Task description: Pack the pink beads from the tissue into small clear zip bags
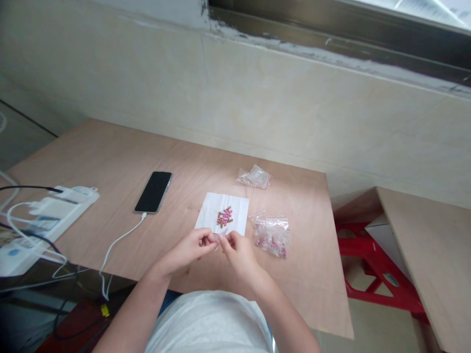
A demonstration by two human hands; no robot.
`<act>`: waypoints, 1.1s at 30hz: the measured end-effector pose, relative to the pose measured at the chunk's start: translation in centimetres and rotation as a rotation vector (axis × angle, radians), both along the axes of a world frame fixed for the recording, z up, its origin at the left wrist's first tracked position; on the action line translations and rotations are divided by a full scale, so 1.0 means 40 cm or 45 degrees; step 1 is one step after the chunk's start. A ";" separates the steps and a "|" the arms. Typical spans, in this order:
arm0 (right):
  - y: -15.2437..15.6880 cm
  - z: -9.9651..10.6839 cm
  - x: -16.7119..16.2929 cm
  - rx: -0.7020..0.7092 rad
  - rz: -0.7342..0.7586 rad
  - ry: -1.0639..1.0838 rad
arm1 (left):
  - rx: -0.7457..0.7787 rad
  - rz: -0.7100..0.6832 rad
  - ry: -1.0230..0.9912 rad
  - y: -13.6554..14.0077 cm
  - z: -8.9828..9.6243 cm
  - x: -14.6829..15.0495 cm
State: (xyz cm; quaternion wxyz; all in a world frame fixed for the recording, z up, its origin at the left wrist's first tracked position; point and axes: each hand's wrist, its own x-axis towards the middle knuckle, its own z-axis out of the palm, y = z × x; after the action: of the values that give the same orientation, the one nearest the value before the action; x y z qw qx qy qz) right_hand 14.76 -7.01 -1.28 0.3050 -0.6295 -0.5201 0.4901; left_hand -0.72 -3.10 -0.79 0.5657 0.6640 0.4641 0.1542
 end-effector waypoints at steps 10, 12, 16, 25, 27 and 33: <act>-0.008 0.031 -0.003 -0.270 0.135 0.219 | 0.160 -0.044 0.103 -0.035 -0.001 0.006; -0.007 0.031 0.006 -0.306 0.187 0.330 | 0.066 -0.067 0.094 -0.036 -0.006 0.000; -0.003 0.023 0.007 -0.395 0.149 0.536 | -0.188 -0.107 -0.012 -0.039 -0.015 -0.004; -0.001 0.030 -0.001 -0.510 0.239 0.573 | -0.305 -0.324 -0.108 -0.034 -0.002 -0.004; 0.003 0.026 -0.004 -0.523 0.259 0.447 | -0.276 -0.326 -0.069 -0.032 -0.010 -0.001; 0.031 0.004 -0.008 -0.479 0.184 -0.046 | 0.143 -0.095 0.241 -0.006 -0.036 0.000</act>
State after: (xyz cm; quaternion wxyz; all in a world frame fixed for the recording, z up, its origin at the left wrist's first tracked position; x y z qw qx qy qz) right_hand 14.44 -5.78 -1.11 0.1368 -0.6451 -0.4685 0.5879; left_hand -0.72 -3.33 -2.21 0.4865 0.7231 0.4810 0.0951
